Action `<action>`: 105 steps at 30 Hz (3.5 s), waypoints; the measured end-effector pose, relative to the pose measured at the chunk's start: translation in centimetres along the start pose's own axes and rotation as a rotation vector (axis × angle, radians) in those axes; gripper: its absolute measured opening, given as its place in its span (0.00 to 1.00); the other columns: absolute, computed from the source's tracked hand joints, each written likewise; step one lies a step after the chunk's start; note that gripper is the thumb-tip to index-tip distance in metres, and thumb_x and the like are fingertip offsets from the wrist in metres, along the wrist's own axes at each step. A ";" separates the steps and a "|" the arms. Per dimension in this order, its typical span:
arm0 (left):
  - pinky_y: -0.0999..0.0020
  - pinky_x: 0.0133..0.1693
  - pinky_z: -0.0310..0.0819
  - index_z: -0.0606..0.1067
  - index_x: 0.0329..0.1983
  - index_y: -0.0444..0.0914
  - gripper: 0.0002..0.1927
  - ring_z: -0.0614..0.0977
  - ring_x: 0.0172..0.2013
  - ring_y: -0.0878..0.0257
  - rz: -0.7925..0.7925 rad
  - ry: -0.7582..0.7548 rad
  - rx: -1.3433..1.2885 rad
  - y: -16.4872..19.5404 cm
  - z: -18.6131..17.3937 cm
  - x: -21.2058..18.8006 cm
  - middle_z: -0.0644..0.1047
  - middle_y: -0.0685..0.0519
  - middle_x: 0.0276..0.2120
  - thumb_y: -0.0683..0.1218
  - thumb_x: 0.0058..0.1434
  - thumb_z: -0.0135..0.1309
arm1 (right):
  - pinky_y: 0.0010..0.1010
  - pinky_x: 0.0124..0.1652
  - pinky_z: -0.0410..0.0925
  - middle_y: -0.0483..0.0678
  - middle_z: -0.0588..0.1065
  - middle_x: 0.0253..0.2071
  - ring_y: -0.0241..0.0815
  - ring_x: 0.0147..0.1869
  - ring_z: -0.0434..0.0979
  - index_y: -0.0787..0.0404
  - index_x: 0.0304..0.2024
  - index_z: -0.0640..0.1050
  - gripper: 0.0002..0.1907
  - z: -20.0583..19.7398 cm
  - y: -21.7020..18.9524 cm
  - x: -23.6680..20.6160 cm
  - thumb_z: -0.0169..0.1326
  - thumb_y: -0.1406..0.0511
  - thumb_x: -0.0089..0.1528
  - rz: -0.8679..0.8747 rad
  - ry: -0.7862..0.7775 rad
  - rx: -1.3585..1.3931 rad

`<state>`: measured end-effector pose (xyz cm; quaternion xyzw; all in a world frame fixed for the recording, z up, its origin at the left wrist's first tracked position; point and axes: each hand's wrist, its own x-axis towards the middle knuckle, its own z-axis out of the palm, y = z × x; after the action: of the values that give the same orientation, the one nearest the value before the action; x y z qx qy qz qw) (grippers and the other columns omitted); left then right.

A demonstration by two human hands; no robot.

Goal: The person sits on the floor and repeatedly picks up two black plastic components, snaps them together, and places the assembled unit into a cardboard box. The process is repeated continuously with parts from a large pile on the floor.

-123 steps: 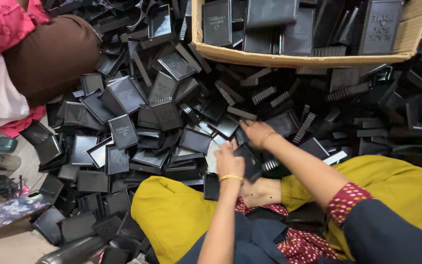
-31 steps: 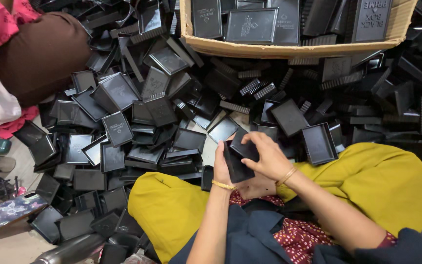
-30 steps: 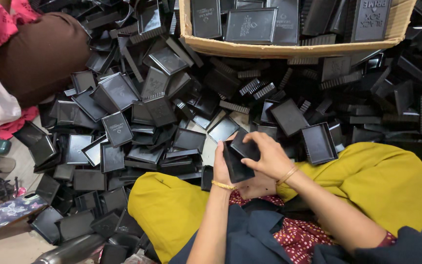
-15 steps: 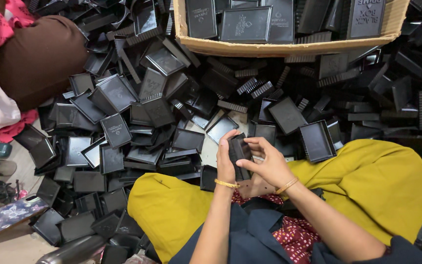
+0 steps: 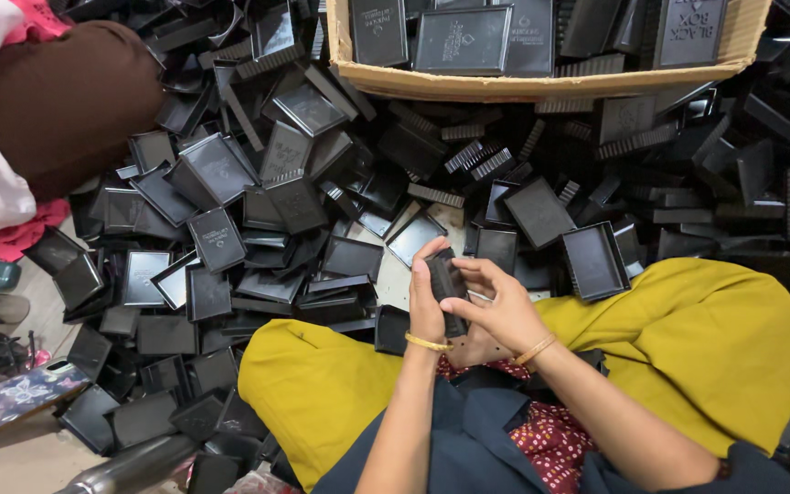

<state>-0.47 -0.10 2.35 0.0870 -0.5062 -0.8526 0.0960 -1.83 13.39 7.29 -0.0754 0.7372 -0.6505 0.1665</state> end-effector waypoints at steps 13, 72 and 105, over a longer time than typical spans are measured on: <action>0.57 0.28 0.63 0.67 0.27 0.31 0.21 0.69 0.21 0.47 0.284 0.442 0.858 1.6 -4.8 1.1 0.67 0.40 0.20 0.50 0.72 0.48 | 0.29 0.38 0.74 0.44 0.80 0.35 0.31 0.37 0.78 0.65 0.46 0.79 0.20 1.9 -0.3 -1.1 0.67 0.62 0.56 0.060 -0.113 -0.256; 0.68 0.47 0.75 0.68 0.68 0.38 0.34 0.80 0.43 0.61 -0.213 0.187 -0.280 -1.6 -0.8 1.8 0.79 0.47 0.48 0.65 0.72 0.35 | 0.32 0.62 0.67 0.49 0.71 0.62 0.39 0.66 0.72 0.58 0.67 0.68 0.38 1.1 2.6 -1.6 0.67 0.68 0.55 0.040 -0.036 0.200; 0.68 0.50 0.76 0.80 0.49 0.40 0.18 0.85 0.46 0.60 -0.070 0.190 0.471 -1.2 -4.3 4.3 0.84 0.47 0.44 0.54 0.69 0.45 | 0.30 0.44 0.79 0.53 0.84 0.41 0.42 0.44 0.88 0.59 0.37 0.80 0.14 -8.2 -8.3 7.2 0.60 0.56 0.59 -0.038 0.184 0.739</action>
<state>-3.62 -4.30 -0.94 0.2042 -0.6763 -0.7019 0.0907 -12.27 17.54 15.18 0.0347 0.4630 -0.8796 0.1034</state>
